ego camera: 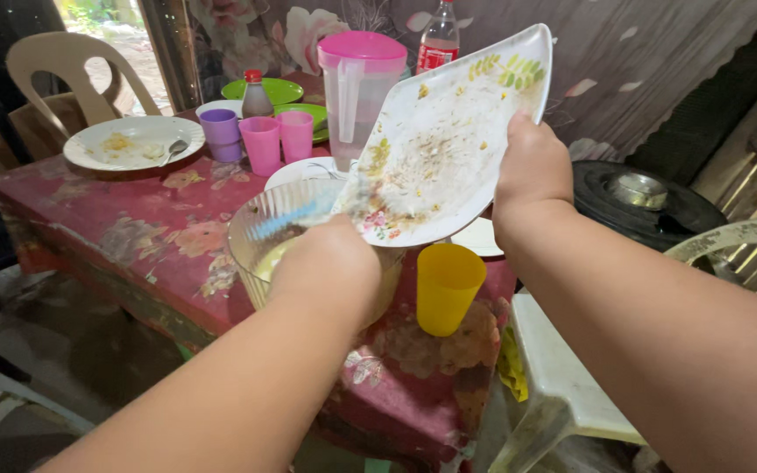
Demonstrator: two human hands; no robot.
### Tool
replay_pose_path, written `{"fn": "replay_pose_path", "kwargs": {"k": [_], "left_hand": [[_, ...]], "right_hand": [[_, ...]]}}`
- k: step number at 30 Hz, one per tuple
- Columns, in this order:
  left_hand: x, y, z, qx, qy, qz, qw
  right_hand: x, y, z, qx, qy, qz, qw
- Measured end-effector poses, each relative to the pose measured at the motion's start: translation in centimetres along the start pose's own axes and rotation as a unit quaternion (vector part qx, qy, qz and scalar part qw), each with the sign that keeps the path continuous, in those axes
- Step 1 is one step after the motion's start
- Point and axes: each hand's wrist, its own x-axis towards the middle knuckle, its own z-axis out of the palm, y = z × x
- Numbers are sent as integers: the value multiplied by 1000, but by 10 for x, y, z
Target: The person gathers leftover rice from several plates into a metal bowl, then pours a yellow liquid from a glass bowl over the rice. The person places the metal bowl on a black container and scrapes remaining rice from the plates into the glass bowl.
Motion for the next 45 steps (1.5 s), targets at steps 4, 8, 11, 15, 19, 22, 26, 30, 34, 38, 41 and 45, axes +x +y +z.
{"fn": "replay_pose_path", "kwargs": {"k": [4, 8, 11, 15, 19, 22, 26, 30, 34, 38, 41, 45], "left_hand": [[-19, 21, 8, -69, 38, 96, 992], [-26, 29, 12, -54, -11, 71, 996], [-16, -2, 3, -17, -28, 29, 999], [-14, -4, 9, -18, 29, 83, 996], [-11, -5, 19, -32, 75, 132, 988], [3, -25, 20, 19, 41, 81, 996], [22, -42, 3, 40, 43, 31, 998], [25, -14, 19, -12, 119, 166, 979], [53, -26, 22, -17, 68, 62, 996], [72, -15, 22, 4, 88, 113, 990], [82, 7, 9, -5, 151, 190, 970], [110, 27, -1, -62, 189, 165, 966]], "right_hand": [[2, 2, 0, -17, 4, 20, 1000], [16, 14, -2, -3, 25, -14, 1000], [33, 19, -14, -59, 51, -74, 994], [28, 9, -10, 8, 41, -38, 998], [8, -4, 6, 15, 48, 69, 996], [11, -4, 10, 67, 25, 53, 996], [15, 3, 3, 42, 31, 54, 997], [10, 13, 11, 68, 6, 53, 996], [9, 14, 13, 88, 13, 60, 994], [9, 11, 4, 13, 11, 6, 1000], [1, 11, 10, 37, -25, 43, 998], [-2, 17, 17, 77, -120, -44, 989]]}}
